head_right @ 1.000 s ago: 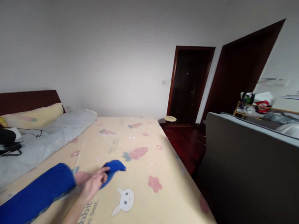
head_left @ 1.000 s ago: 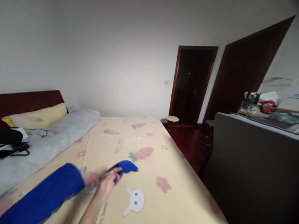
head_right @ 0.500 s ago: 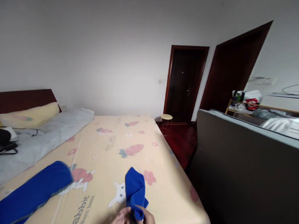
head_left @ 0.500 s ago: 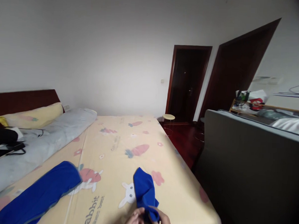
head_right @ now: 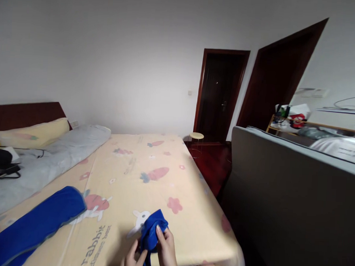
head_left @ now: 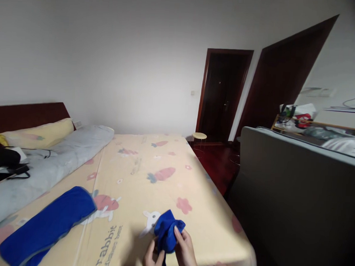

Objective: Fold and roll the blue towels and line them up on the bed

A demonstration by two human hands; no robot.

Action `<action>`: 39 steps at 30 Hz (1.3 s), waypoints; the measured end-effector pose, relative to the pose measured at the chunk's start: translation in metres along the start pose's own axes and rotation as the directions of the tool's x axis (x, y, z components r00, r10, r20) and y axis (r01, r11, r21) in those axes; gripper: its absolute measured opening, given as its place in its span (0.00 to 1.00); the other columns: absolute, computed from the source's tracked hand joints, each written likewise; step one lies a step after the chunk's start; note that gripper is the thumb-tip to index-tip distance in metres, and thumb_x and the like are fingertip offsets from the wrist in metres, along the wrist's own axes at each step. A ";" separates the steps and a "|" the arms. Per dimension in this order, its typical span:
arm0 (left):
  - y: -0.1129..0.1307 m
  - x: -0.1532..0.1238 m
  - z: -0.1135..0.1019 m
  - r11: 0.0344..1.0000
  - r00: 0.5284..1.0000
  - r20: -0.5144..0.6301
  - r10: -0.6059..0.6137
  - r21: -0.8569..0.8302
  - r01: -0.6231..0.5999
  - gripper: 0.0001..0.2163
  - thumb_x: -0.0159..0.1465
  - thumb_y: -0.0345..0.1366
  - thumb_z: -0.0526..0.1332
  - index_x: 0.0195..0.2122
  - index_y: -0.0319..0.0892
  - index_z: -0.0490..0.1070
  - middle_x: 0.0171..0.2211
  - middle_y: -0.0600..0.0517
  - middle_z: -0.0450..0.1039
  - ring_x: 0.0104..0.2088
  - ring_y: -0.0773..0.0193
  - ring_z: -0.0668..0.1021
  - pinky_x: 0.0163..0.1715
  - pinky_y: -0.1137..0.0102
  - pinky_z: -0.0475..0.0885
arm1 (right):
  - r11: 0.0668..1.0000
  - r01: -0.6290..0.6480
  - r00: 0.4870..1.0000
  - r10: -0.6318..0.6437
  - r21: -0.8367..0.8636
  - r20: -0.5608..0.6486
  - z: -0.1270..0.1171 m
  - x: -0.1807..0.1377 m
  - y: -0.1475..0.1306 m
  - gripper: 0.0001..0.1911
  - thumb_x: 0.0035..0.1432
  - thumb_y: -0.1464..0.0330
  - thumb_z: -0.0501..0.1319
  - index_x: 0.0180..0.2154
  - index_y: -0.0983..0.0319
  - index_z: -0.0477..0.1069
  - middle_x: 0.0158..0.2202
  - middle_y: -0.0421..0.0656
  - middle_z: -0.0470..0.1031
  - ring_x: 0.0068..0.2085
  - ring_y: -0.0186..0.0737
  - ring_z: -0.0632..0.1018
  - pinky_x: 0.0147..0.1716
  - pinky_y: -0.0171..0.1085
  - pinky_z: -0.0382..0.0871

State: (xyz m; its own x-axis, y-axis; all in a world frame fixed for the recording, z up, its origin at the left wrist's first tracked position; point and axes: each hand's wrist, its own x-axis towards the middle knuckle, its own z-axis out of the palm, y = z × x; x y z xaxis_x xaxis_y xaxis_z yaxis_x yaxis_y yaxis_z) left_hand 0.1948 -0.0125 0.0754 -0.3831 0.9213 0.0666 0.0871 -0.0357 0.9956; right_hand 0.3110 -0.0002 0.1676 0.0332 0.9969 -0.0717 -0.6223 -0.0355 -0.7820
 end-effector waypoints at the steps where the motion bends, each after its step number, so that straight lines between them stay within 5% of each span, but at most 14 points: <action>1: -0.001 0.001 -0.002 1.000 0.999 -0.045 0.021 -0.020 -0.022 0.22 0.45 0.53 0.67 0.37 0.45 0.77 0.37 0.45 0.81 0.41 0.49 0.81 0.43 0.63 0.76 | 1.000 0.012 1.000 -0.011 0.019 -0.013 0.001 0.002 -0.003 0.17 0.45 0.55 0.69 0.29 0.62 0.74 0.23 0.39 0.73 0.26 0.33 0.71 0.28 0.33 0.65; 4: 0.005 0.005 -0.006 0.999 0.995 -0.099 0.004 -0.052 -0.009 0.24 0.41 0.57 0.69 0.33 0.44 0.77 0.34 0.46 0.82 0.39 0.49 0.82 0.43 0.63 0.77 | 0.999 0.044 0.998 -0.044 0.001 -0.043 0.000 0.007 -0.009 0.22 0.42 0.56 0.71 0.40 0.58 0.74 0.36 0.43 0.78 0.33 0.38 0.76 0.33 0.36 0.69; 7: 0.025 0.003 -0.009 0.996 0.995 -0.091 -0.029 -0.087 0.021 0.25 0.41 0.60 0.68 0.31 0.44 0.77 0.32 0.47 0.82 0.37 0.50 0.82 0.40 0.65 0.77 | 0.952 0.111 0.986 -0.141 -0.285 -0.088 -0.004 0.001 -0.005 0.33 0.38 0.55 0.72 0.48 0.56 0.70 0.49 0.48 0.74 0.40 0.44 0.77 0.36 0.40 0.71; 9: 0.041 -0.001 -0.010 0.994 0.997 -0.045 -0.057 -0.101 0.052 0.26 0.42 0.61 0.66 0.31 0.44 0.77 0.32 0.46 0.82 0.37 0.50 0.82 0.39 0.66 0.78 | 0.826 0.185 0.952 -0.284 -0.533 -0.109 -0.005 -0.010 0.001 0.29 0.41 0.54 0.70 0.45 0.57 0.71 0.47 0.48 0.75 0.36 0.43 0.76 0.35 0.40 0.70; 12: 0.056 -0.005 -0.011 0.990 0.994 0.036 -0.100 -0.095 0.103 0.28 0.44 0.63 0.64 0.31 0.43 0.78 0.33 0.45 0.82 0.38 0.49 0.82 0.39 0.66 0.78 | 0.661 0.275 0.939 -0.340 -0.698 0.048 -0.002 -0.028 0.008 0.16 0.53 0.55 0.62 0.39 0.58 0.73 0.36 0.44 0.75 0.34 0.41 0.75 0.36 0.38 0.69; 15: 0.058 -0.005 -0.011 0.989 0.989 0.105 -0.107 -0.092 0.117 0.30 0.45 0.64 0.62 0.33 0.41 0.80 0.37 0.42 0.82 0.41 0.48 0.81 0.42 0.64 0.77 | 0.599 0.316 0.947 -0.249 -0.735 0.204 0.001 -0.036 0.009 0.12 0.56 0.57 0.60 0.36 0.58 0.73 0.34 0.43 0.75 0.37 0.41 0.75 0.38 0.36 0.69; 20: 0.058 0.000 -0.016 0.991 0.971 0.229 -0.074 -0.094 0.098 0.27 0.48 0.61 0.62 0.34 0.41 0.81 0.39 0.42 0.82 0.42 0.49 0.80 0.44 0.63 0.76 | 0.560 0.286 0.955 -0.229 -0.778 0.187 -0.003 -0.030 0.010 0.11 0.51 0.60 0.64 0.35 0.58 0.73 0.33 0.42 0.74 0.36 0.41 0.75 0.36 0.36 0.68; 25: 0.059 0.000 -0.020 0.991 0.970 0.215 -0.114 -0.049 0.127 0.22 0.50 0.57 0.65 0.31 0.41 0.81 0.33 0.46 0.82 0.37 0.52 0.81 0.40 0.66 0.75 | 0.534 0.282 0.960 -0.152 -0.797 0.237 -0.009 -0.028 0.017 0.10 0.47 0.71 0.61 0.36 0.59 0.70 0.35 0.41 0.74 0.37 0.40 0.74 0.38 0.36 0.67; 34: 0.051 -0.005 -0.013 0.979 0.971 0.216 -0.107 -0.148 0.141 0.19 0.45 0.54 0.69 0.22 0.42 0.73 0.21 0.53 0.74 0.27 0.61 0.76 0.30 0.71 0.72 | 0.400 0.273 0.943 -0.292 -0.875 0.161 -0.014 -0.029 0.034 0.03 0.50 0.67 0.57 0.26 0.58 0.65 0.25 0.38 0.68 0.28 0.37 0.70 0.29 0.34 0.64; 39: 0.049 -0.005 -0.014 0.976 0.965 0.222 -0.141 -0.134 0.174 0.19 0.47 0.55 0.68 0.24 0.42 0.72 0.22 0.55 0.71 0.27 0.64 0.73 0.28 0.73 0.69 | 0.493 0.247 0.960 -0.244 -0.834 0.140 -0.017 -0.024 0.025 0.04 0.48 0.67 0.59 0.24 0.59 0.66 0.22 0.37 0.68 0.25 0.37 0.70 0.26 0.34 0.62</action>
State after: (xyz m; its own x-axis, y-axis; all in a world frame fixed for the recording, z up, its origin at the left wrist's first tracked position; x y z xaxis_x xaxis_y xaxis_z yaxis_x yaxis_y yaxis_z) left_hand 0.1880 -0.0247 0.1247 -0.1782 0.9798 -0.0912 -0.1045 0.0733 0.9918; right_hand 0.3080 -0.0263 0.1389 0.0744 0.9751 0.2089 0.3537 0.1700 -0.9198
